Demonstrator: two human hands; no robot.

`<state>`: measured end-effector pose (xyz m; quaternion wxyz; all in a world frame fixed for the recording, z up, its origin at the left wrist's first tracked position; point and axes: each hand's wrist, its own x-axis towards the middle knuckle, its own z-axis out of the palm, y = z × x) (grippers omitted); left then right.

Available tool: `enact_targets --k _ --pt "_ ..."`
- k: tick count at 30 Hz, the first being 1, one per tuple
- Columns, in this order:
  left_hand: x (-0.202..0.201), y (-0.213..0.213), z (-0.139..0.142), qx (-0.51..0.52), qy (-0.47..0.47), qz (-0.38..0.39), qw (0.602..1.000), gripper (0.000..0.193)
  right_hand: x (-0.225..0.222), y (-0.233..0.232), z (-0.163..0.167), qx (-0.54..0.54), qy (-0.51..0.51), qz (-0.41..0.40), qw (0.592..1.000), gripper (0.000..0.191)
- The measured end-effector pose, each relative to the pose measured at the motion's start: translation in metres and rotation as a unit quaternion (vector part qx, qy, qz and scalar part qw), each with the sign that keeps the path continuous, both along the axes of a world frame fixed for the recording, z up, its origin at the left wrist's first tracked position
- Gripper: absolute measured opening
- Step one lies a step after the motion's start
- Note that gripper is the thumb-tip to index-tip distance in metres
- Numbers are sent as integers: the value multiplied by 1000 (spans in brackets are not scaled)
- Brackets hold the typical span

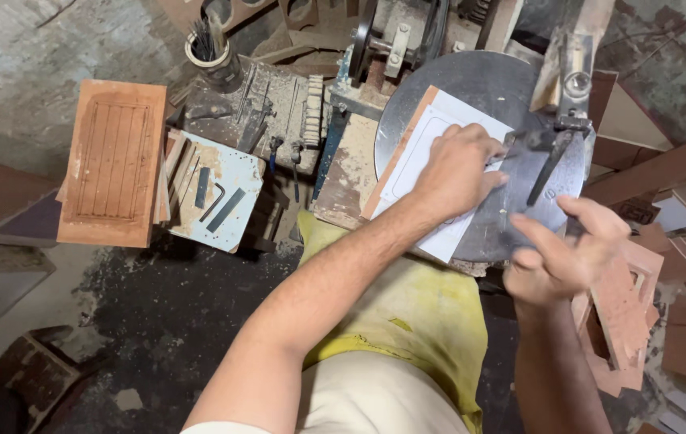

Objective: The person stands at a scroll saw, adjusts the machine, and lays a yellow cloth over their lap. They place a small wooden board with a paper template on the round saw table and cut along the drawn outline, holding the board with one hand while guiding it into the blade. After cutting, they set the board down, remove the cloth, and step away from the machine.

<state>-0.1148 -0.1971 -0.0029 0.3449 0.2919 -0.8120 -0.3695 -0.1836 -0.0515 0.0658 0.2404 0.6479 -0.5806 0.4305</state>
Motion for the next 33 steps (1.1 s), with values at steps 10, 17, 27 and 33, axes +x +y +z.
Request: enact_targets --k 10,17,27,33 --pt "-8 -2 -18 13 47 36 998 14 -43 -78 17 155 -526 98 831 54" --pt "-5 -3 -17 30 55 54 997 14 -57 -67 -19 146 -527 153 823 59" --pt "35 -9 -6 -35 66 75 994 29 -44 -6 60 174 -525 350 756 85" --pt "118 6 -14 65 11 162 985 51 -51 -14 65 179 -492 374 765 80"
